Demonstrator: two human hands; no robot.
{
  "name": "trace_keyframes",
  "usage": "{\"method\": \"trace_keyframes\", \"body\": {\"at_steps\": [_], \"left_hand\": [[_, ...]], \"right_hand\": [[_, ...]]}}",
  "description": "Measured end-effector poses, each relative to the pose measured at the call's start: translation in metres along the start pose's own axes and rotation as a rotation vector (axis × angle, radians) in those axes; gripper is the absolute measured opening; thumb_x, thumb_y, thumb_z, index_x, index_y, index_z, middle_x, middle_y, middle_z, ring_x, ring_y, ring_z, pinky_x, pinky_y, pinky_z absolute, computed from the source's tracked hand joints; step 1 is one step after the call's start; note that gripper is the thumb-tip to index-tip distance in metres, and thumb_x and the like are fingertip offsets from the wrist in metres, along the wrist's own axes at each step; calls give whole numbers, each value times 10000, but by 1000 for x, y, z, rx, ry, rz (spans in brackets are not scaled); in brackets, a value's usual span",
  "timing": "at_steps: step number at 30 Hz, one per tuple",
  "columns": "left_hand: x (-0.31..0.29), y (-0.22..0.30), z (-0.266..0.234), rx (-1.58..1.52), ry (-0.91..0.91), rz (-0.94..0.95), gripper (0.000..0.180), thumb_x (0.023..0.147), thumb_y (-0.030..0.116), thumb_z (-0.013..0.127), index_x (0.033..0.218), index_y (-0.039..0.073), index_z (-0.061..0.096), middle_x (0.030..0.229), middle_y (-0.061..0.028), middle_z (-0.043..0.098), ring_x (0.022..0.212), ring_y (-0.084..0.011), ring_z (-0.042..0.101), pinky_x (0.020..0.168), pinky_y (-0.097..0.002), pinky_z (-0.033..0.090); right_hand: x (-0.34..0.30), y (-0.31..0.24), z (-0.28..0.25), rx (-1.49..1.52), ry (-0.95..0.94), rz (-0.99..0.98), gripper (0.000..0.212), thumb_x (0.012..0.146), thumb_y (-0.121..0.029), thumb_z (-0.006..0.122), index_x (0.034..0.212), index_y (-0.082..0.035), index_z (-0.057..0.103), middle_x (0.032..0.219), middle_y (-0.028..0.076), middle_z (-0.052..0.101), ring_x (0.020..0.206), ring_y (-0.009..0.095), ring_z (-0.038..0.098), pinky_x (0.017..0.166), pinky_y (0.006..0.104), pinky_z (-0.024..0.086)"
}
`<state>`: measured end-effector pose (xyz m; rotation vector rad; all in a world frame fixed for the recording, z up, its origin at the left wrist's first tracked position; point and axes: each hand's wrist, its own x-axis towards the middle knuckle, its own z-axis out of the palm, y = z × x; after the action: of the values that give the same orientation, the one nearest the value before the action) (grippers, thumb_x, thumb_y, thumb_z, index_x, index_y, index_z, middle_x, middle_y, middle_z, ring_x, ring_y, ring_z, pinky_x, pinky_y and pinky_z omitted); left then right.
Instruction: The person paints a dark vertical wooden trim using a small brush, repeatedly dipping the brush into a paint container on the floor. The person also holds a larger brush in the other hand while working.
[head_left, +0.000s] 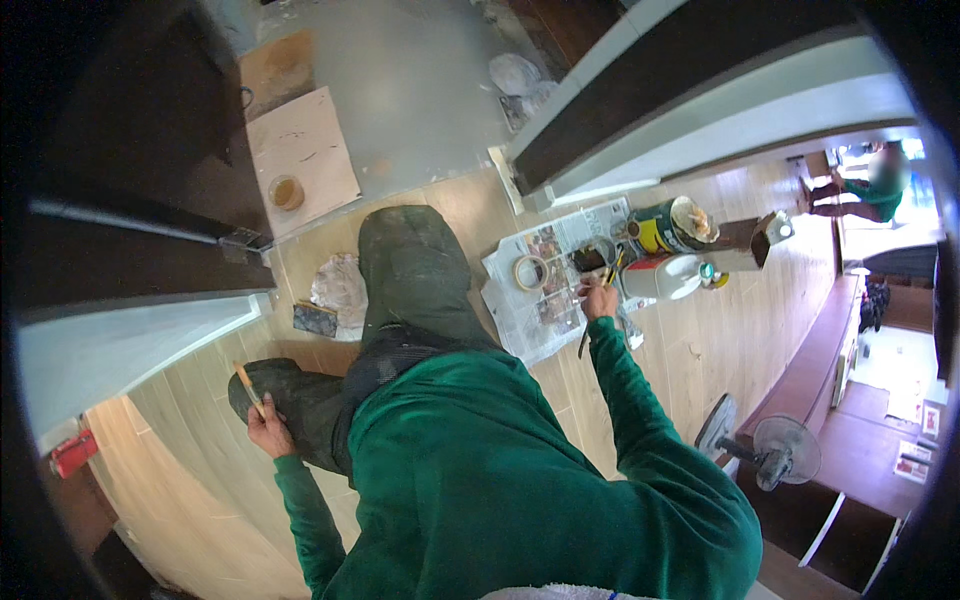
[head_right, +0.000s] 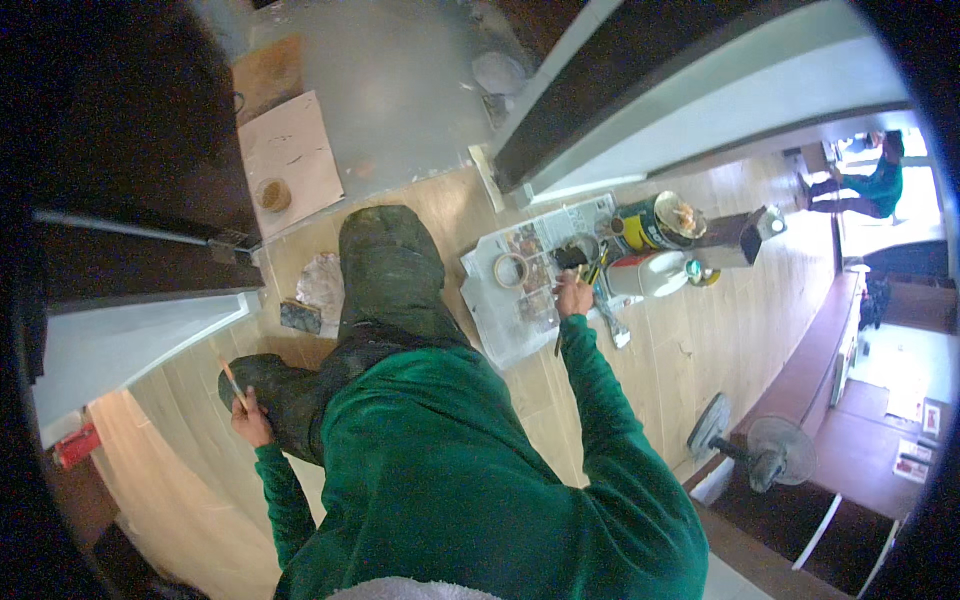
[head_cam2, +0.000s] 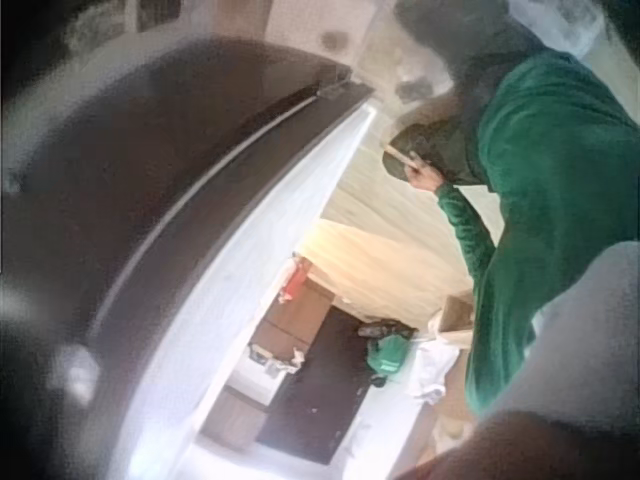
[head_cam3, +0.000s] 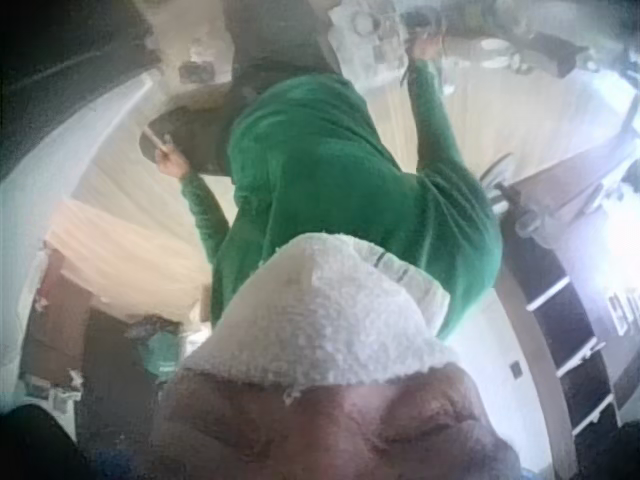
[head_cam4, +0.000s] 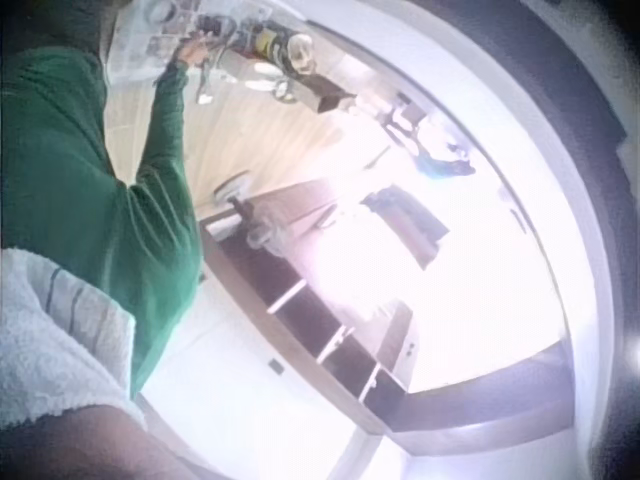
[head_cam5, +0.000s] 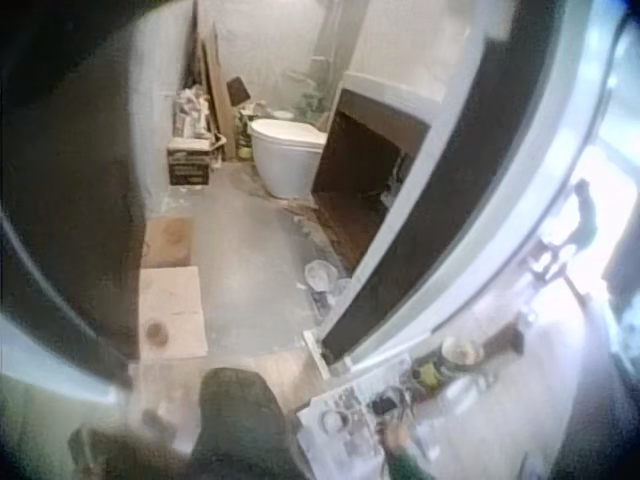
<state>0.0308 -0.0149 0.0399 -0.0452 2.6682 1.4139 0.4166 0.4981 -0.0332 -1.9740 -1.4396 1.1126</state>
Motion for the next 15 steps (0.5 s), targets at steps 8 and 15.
{"method": "trace_keyframes", "body": {"at_steps": [8,15], "left_hand": [[-33,73,39,-245,-77,-301,235,946,236,663,902,7,687,574,-12,545,456,-72,436,446,-227,336],[-36,139,84,-135,-260,-84,217,976,210,609,986,8,687,663,-35,606,458,-64,448,412,-214,317]], "right_hand": [[101,139,61,-472,-87,244,439,836,-363,620,962,52,694,797,195,709,673,322,676,596,413,525],[132,145,50,-219,540,205,621,749,-456,730,1114,41,662,1074,279,673,993,443,645,892,485,489]]}}
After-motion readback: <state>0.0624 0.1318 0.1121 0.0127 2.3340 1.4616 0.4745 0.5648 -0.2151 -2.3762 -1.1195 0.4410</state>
